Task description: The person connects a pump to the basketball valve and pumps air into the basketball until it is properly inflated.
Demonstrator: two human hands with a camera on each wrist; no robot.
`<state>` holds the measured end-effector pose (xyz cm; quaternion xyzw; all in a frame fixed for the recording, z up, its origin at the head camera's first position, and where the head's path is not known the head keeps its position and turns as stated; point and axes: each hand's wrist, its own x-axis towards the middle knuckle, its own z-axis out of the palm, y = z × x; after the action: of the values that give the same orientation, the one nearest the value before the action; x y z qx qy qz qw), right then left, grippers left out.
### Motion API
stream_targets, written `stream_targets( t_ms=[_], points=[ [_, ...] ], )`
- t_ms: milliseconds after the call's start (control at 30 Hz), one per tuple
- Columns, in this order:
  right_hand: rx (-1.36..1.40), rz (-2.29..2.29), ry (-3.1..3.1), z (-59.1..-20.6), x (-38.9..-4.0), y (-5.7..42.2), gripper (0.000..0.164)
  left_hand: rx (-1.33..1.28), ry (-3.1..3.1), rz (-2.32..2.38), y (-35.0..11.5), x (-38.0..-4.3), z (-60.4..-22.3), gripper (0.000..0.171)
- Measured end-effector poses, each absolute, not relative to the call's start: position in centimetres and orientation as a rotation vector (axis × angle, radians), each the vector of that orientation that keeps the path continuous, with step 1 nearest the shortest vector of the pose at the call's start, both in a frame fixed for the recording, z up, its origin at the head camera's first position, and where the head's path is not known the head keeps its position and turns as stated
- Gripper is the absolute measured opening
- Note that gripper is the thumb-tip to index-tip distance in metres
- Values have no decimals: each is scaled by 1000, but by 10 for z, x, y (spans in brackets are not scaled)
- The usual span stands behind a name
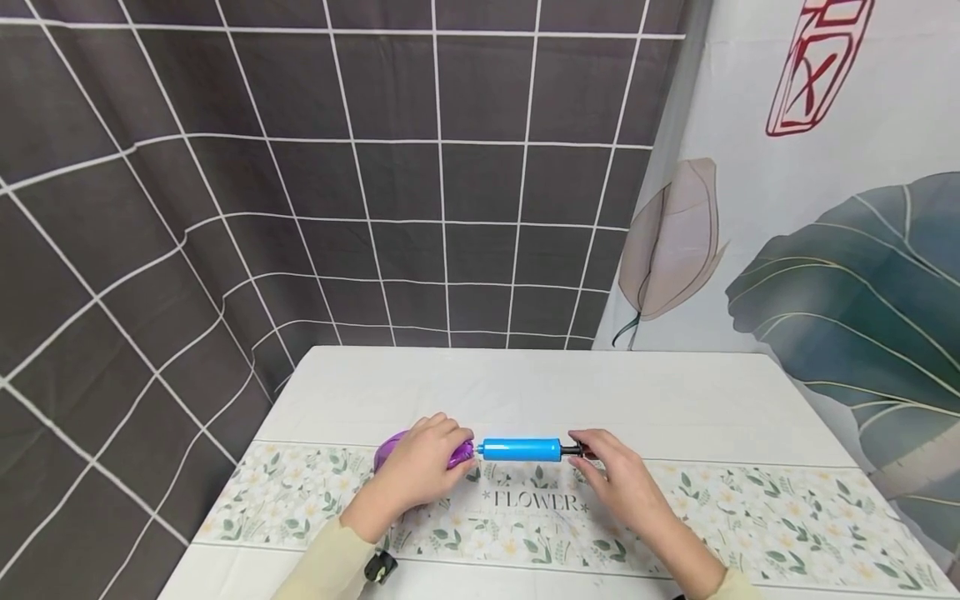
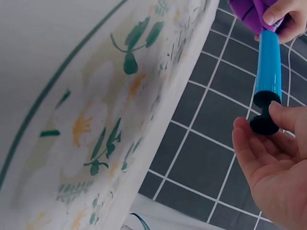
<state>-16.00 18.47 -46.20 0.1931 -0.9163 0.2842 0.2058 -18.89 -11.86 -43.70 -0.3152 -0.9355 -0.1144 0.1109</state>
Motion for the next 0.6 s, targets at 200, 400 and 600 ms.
stream_targets(
  t_ms=[200, 400, 600],
  points=[
    [576, 863, -2546, -465, -161, 182, 32, -939, -2787, -246, -116, -194, -447, 36],
    [547, 962, -2588, -464, -161, 181, 26, -912, -2817, -177, -113, -199, -457, 39],
    [489, 1014, -2630, -466, -163, 184, 23, -881, -2886, -135, -105, -197, -458, 49]
  ],
)
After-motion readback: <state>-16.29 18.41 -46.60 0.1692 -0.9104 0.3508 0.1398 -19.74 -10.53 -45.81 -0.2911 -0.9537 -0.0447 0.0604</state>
